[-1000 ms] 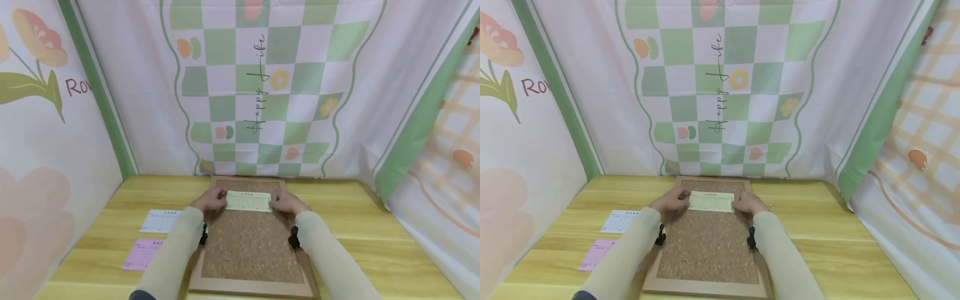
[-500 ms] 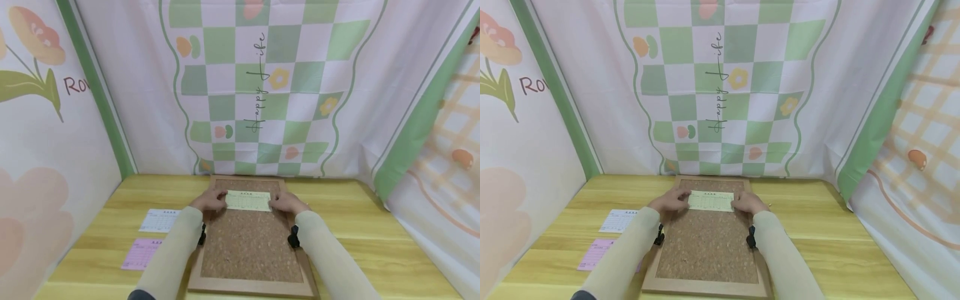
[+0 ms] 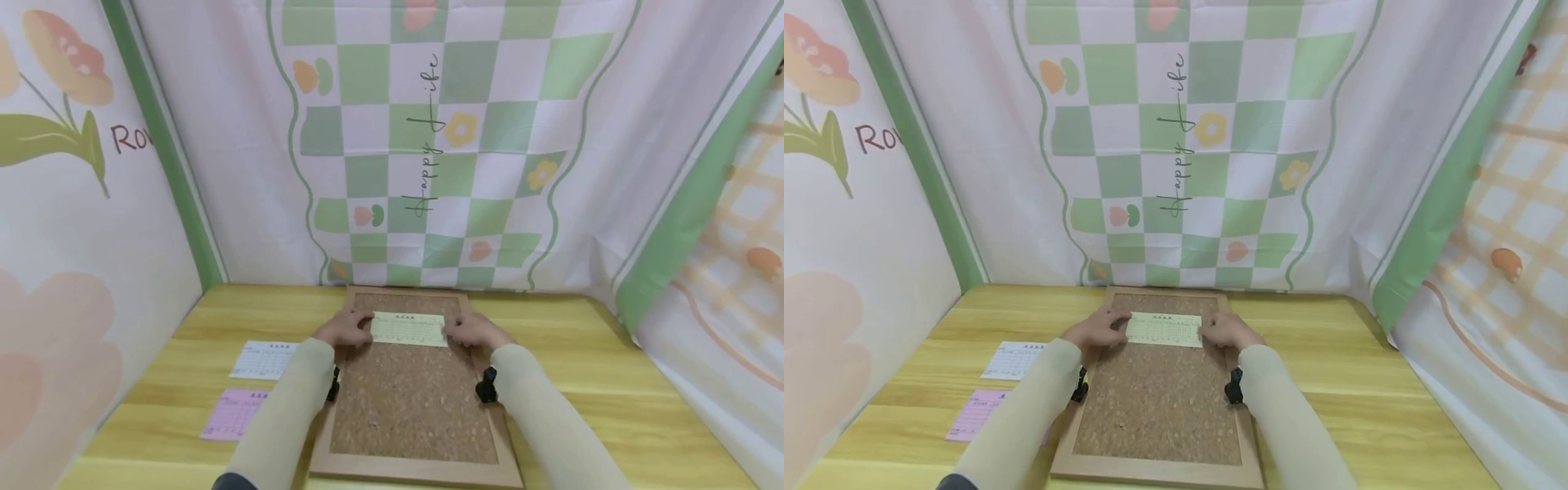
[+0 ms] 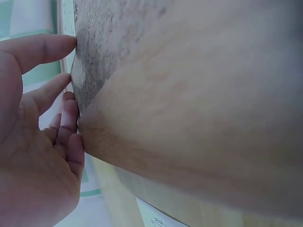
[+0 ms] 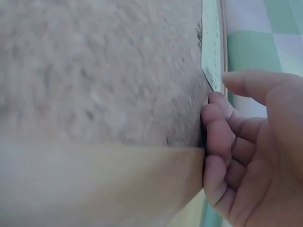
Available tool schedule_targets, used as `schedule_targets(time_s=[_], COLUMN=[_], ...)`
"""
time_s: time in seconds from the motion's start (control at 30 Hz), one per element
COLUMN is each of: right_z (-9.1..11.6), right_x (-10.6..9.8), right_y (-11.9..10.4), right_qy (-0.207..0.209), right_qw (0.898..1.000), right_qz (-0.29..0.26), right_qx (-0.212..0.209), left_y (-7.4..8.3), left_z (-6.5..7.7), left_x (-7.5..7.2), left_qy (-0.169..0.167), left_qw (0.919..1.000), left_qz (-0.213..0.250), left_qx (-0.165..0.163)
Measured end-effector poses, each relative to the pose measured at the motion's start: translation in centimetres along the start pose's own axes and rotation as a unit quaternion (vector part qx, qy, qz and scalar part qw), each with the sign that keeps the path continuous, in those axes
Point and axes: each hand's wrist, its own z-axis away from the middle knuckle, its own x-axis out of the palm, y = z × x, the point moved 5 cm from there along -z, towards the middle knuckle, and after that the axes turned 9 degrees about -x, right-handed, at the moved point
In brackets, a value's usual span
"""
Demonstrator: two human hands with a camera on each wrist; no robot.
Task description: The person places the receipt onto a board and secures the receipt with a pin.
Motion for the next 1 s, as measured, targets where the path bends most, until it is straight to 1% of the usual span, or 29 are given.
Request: schedule_targets(time_s=[0.17,0.23,0.33,0.5,0.57,0.63,0.8,1.0], right_z=[0.3,0.5,0.7,0.9,1.1,1.3,1.8,2.8], right_x=[-0.7,-1.0,-1.9,-3.7,-4.4,-5.0,-6.4,-7.3], right_y=[0.8,1.0,1.4,2.1,2.4,2.8,4.2,5.6], right_qy=[0.017,0.017,0.020,0.024,0.023,0.020,0.019,0.022], right_qw=[0.999,0.998,0.997,0.997,0.998,0.997,0.996,0.998], right_qz=[-0.044,-0.066,-0.078,-0.065,-0.061,-0.065,-0.086,-0.060], right_qx=[0.011,0.007,-0.003,-0.018,-0.022,-0.027,-0.015,-0.001], left_y=[-0.1,-0.1,-0.5,-0.5,-0.4,-0.5,-0.4,-0.3], left_z=[-0.1,-0.2,-0.7,-1.0,-0.8,-0.9,-0.7,-0.5], left_x=[0.1,0.1,0.3,0.3,0.3,0.4,0.3,0.2], left_qy=[-0.003,-0.007,-0.007,-0.004,-0.005,-0.007,-0.004,-0.006], left_qw=[1.0000,0.9999,1.0000,1.0000,0.9999,0.9999,0.9999,0.9998], left_qz=[-0.003,-0.003,-0.001,0.003,0.006,0.006,0.009,0.007], left_qx=[-0.002,-0.007,-0.003,-0.005,-0.009,-0.011,-0.012,-0.015])
